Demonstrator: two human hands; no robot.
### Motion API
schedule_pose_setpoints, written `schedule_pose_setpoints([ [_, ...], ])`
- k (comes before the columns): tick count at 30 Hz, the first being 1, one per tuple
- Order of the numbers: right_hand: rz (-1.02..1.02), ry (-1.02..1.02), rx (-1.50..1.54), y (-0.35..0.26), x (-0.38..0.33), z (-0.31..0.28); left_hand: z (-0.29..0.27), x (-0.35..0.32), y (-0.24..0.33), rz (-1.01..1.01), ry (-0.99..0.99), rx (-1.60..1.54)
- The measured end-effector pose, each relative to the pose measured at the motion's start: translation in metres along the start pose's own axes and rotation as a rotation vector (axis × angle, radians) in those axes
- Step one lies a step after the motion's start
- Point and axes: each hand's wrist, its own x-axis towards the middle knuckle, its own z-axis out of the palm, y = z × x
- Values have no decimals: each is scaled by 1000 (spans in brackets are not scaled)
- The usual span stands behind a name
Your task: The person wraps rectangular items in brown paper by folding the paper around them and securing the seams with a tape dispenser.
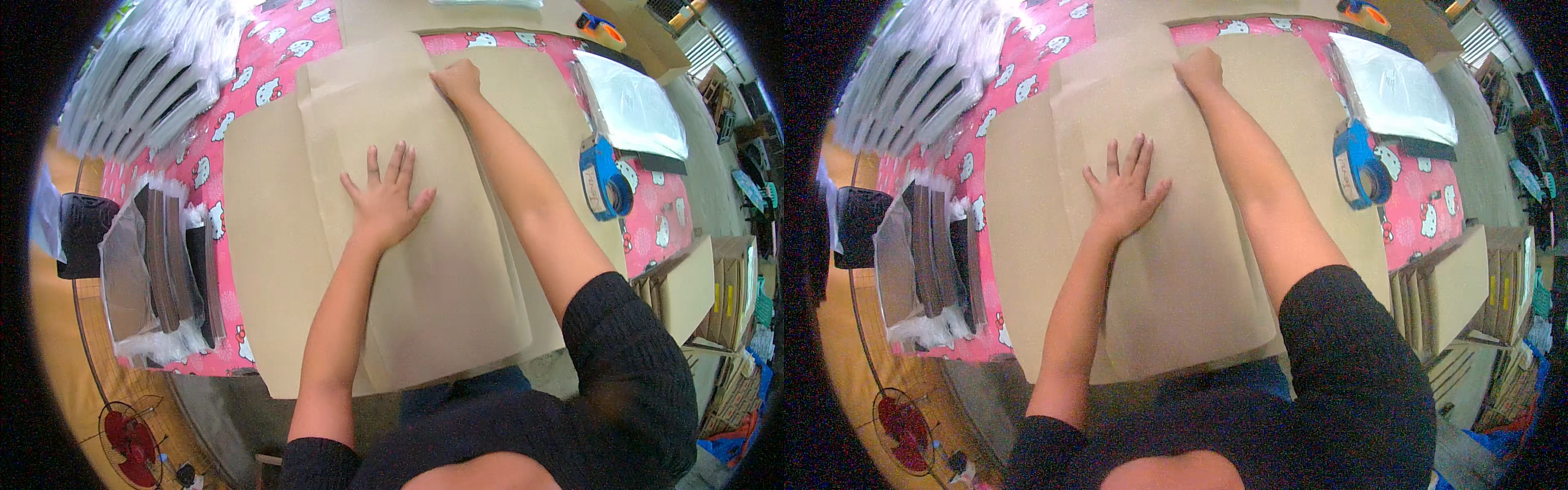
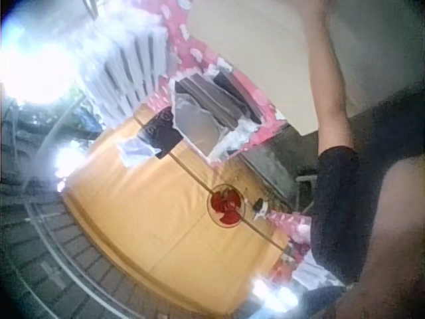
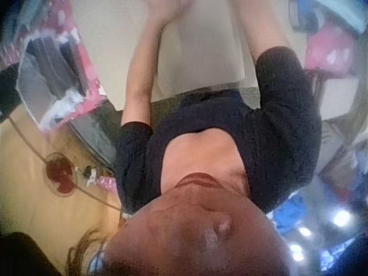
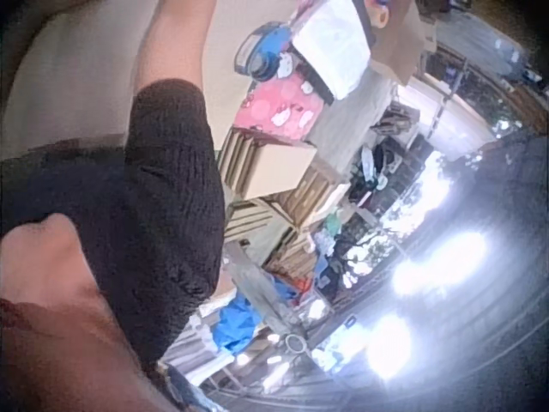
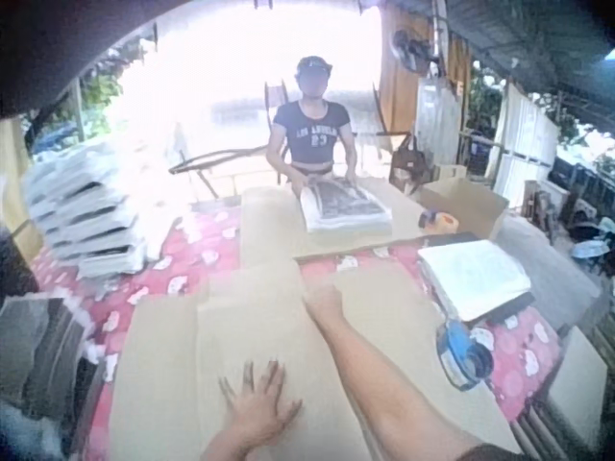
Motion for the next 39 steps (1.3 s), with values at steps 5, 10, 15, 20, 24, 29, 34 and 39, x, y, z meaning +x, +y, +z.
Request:
schedule_pose_setpoints([
  [5, -91, -155, 45, 11, -123, -37, 8, -9, -14, -69, -15, -11],
  [10, -23, -541, 40, 36, -350, -180, 4, -10, -8, -2, -24, -11],
  [15, -174, -302, -121, 47, -439, -225, 20, -68, 63, 605, -56, 135],
  [20, 15, -39, -588, 52, -411, -173, -16, -81, 46, 715, -392, -311],
  [24, 41, -35, -617, 28, -427, -99, -5, -85, -24, 309, -27, -31],
  [29, -312, -2, 33, -25, -440, -22, -6, -94, -26, 292, -41, 47],
  [34, 34, -679, 378, -87, -531, -11, 10, -103, -56, 527, -59, -113],
  [39, -272, -365, 86, -63, -481, -40, -18, -157, -80, 795, -234, -197],
])
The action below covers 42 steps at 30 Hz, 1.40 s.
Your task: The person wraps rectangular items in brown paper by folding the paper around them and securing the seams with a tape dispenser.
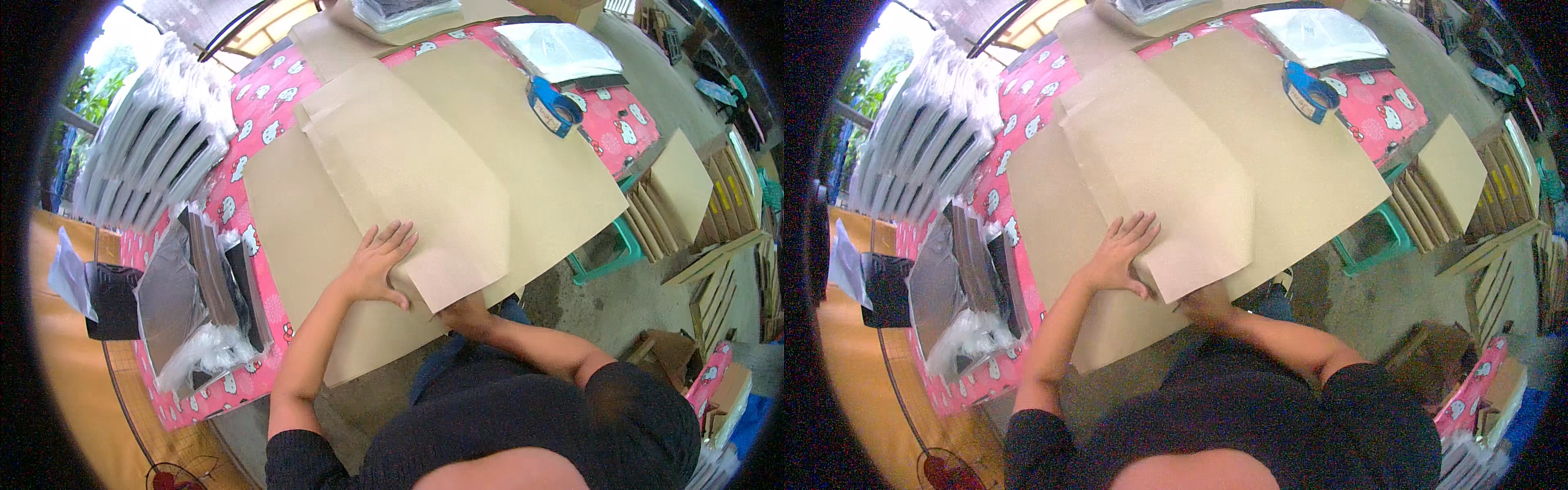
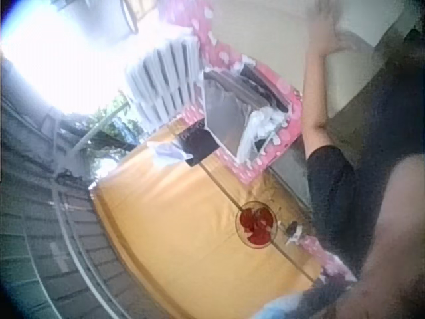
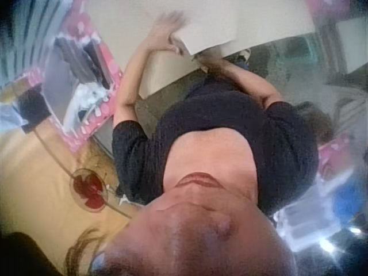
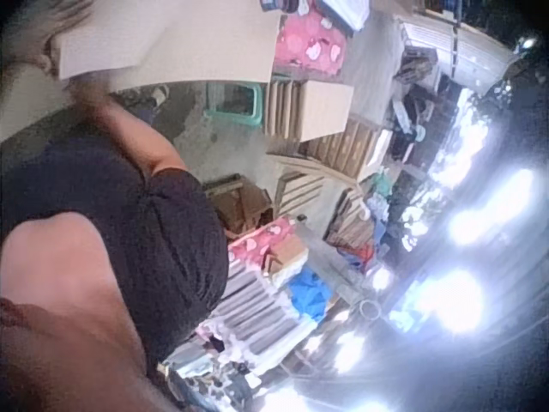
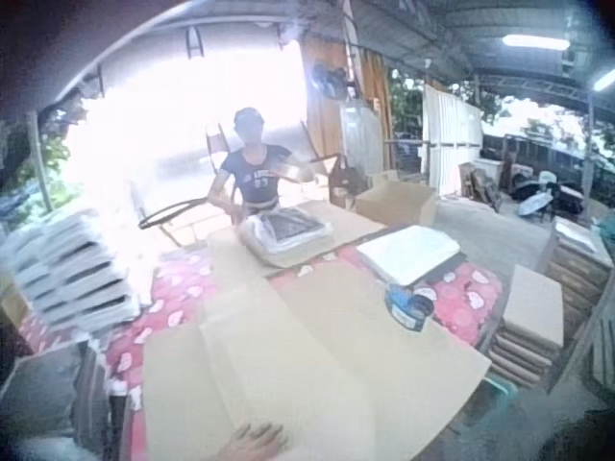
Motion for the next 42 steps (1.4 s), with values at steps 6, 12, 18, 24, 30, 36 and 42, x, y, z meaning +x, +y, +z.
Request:
schedule_pose_setpoints([
  [6, -365, -172, -12, -17, -23, -57, 29, -25, 23, -86, 82, -44],
  [12, 102, -140, 72, 55, -44, -200, 27, -38, 30, -227, 169, -84],
  [18, -72, -7, -241, 127, 53, -178, 77, -25, 32, -492, 727, -129],
  [24, 76, -109, -646, 116, 63, -143, 84, -20, 46, -1093, 496, -88],
  [30, 155, -66, -678, 90, -1, -85, 148, 23, 115, -1344, 704, 238],
  [36, 251, -428, 433, 85, -37, -180, 73, -33, 178, -921, 322, -958],
  [42, 818, -143, 767, 76, 65, -185, 19, -15, 81, -916, 964, -393],
])
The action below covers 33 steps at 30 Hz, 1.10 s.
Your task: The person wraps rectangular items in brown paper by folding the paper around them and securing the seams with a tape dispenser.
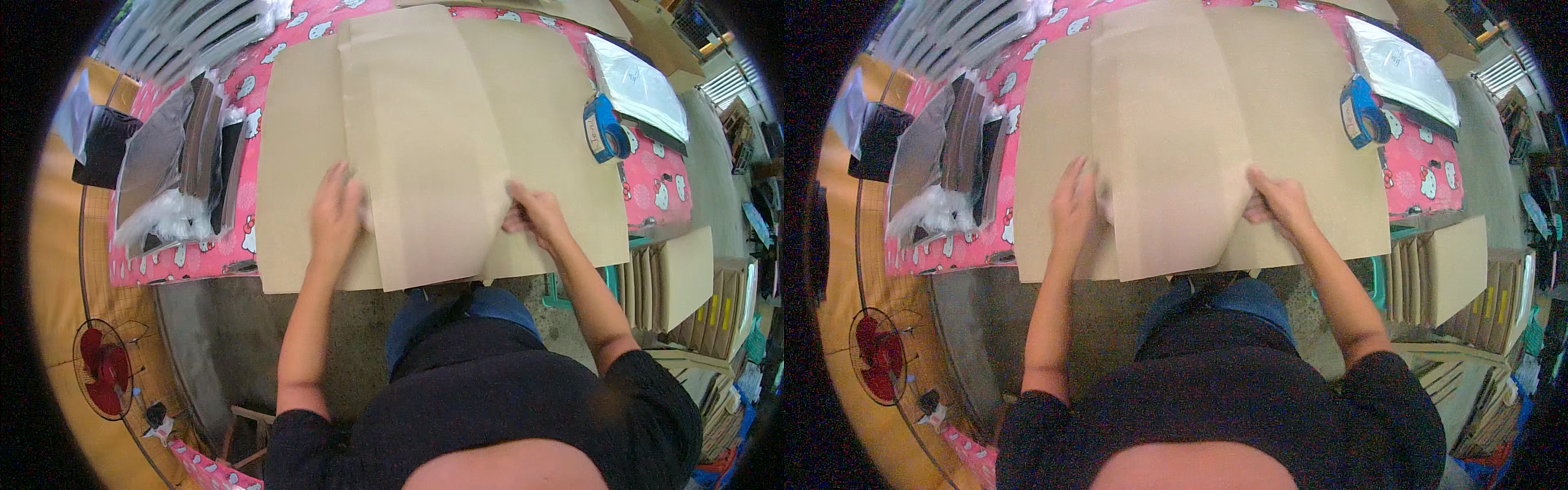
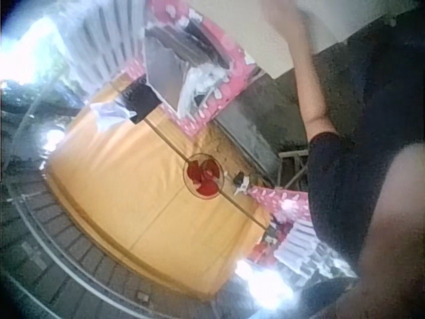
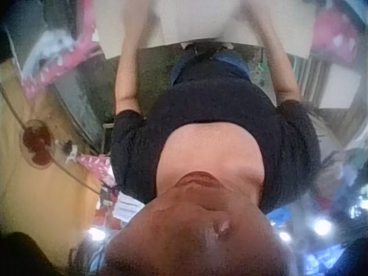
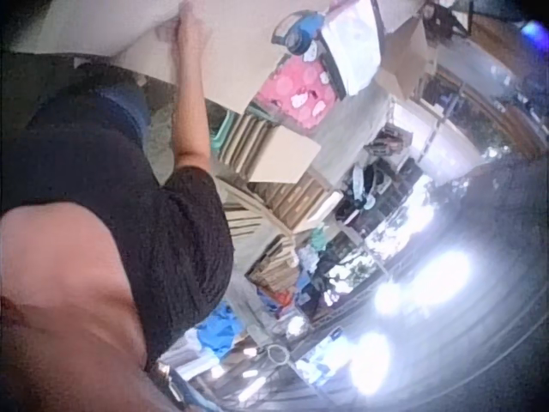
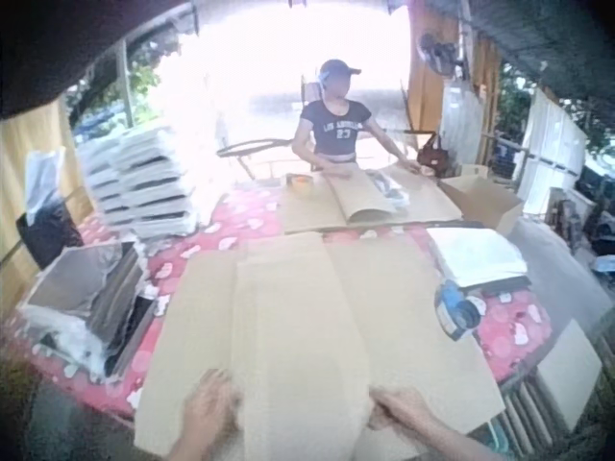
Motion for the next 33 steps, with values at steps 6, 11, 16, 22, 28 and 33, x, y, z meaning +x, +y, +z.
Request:
schedule_pose_setpoints([
  [6, -191, 145, 112, 71, -5, 29, 78, 19, 2, 206, -155, 762],
  [11, -35, -435, -590, 15, -79, 17, 68, 17, -13, 191, -193, 798],
  [16, -1064, -268, -1234, -38, 17, 44, 74, 18, -2, 314, -252, 747],
  [22, -1300, -106, -1606, 3, 42, 52, 53, -4, -28, 538, -236, 815],
  [28, -1036, -109, -1580, -12, 42, 59, 38, 13, -8, 403, -419, 712],
  [33, -969, -3, -1600, 1, 34, 62, 46, 8, -3, 322, -334, 668],
])
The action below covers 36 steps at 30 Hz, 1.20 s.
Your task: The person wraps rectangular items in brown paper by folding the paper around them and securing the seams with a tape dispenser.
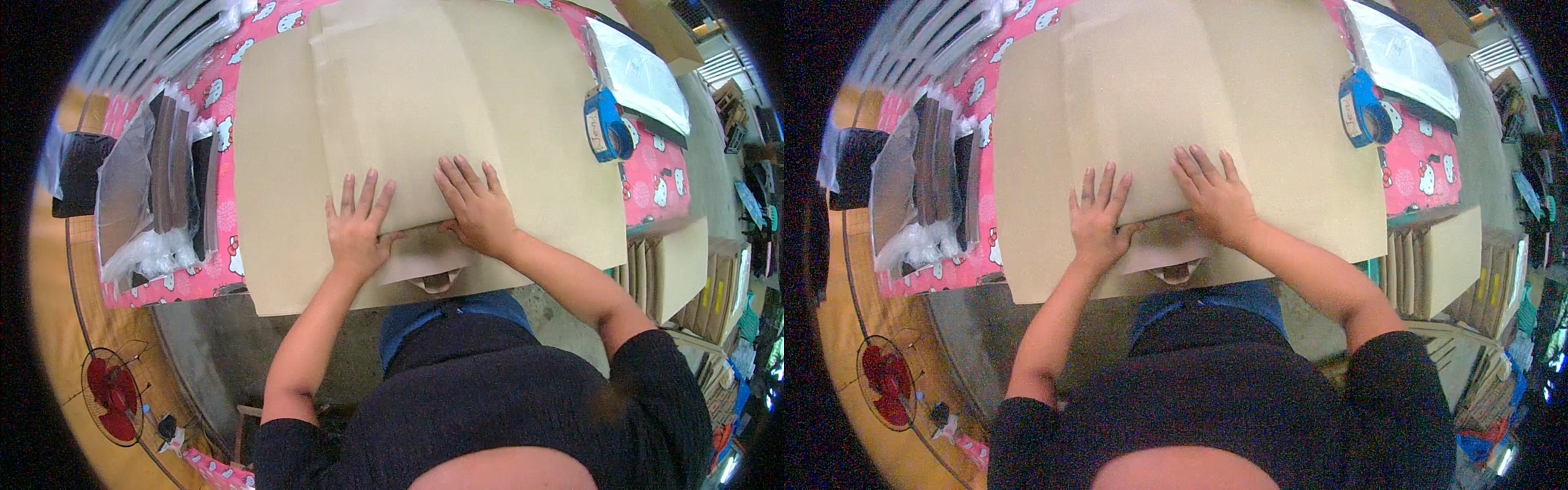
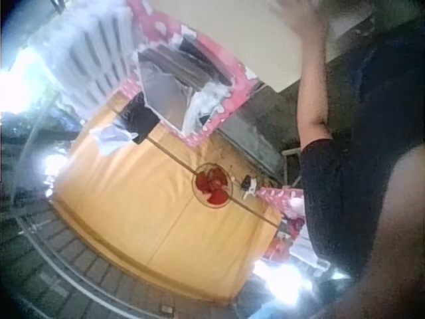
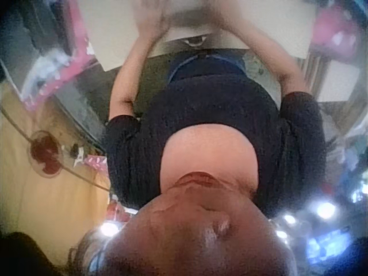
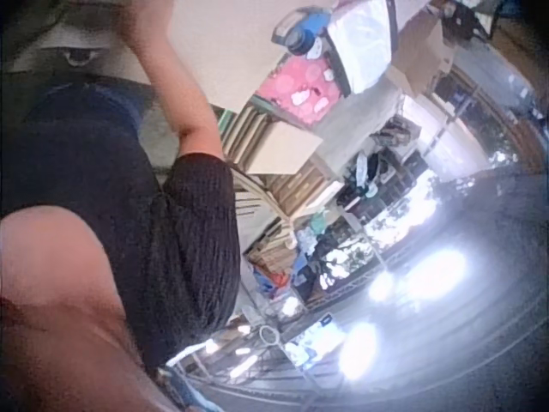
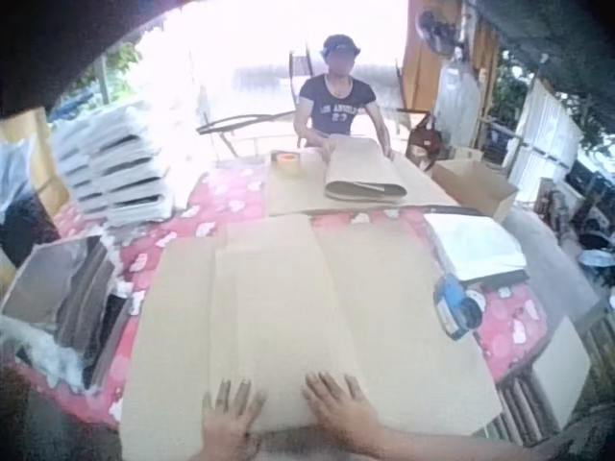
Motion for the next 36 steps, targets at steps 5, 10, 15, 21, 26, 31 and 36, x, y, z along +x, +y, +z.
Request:
schedule_pose_setpoints([
  [5, 34, -44, 86, 25, -8, -6, 3, -1, -5, 26, 26, -43],
  [10, 592, 120, 345, 41, -41, 11, 3, -1, 1, 10, 47, -31],
  [15, 492, 418, 473, 6, -98, 44, 3, -7, 0, 1, 76, -14],
  [21, 135, 443, 241, -24, -44, 31, 6, -7, 1, 33, 100, -50],
  [26, -151, 508, 328, -10, -19, 16, 9, -13, -47, 177, 129, -559],
  [31, -118, 555, 305, -20, -11, -18, -2, -34, -59, 372, 350, -294],
  [36, -31, 565, 354, -39, -12, -32, -8, -36, -62, 382, 564, -369],
])
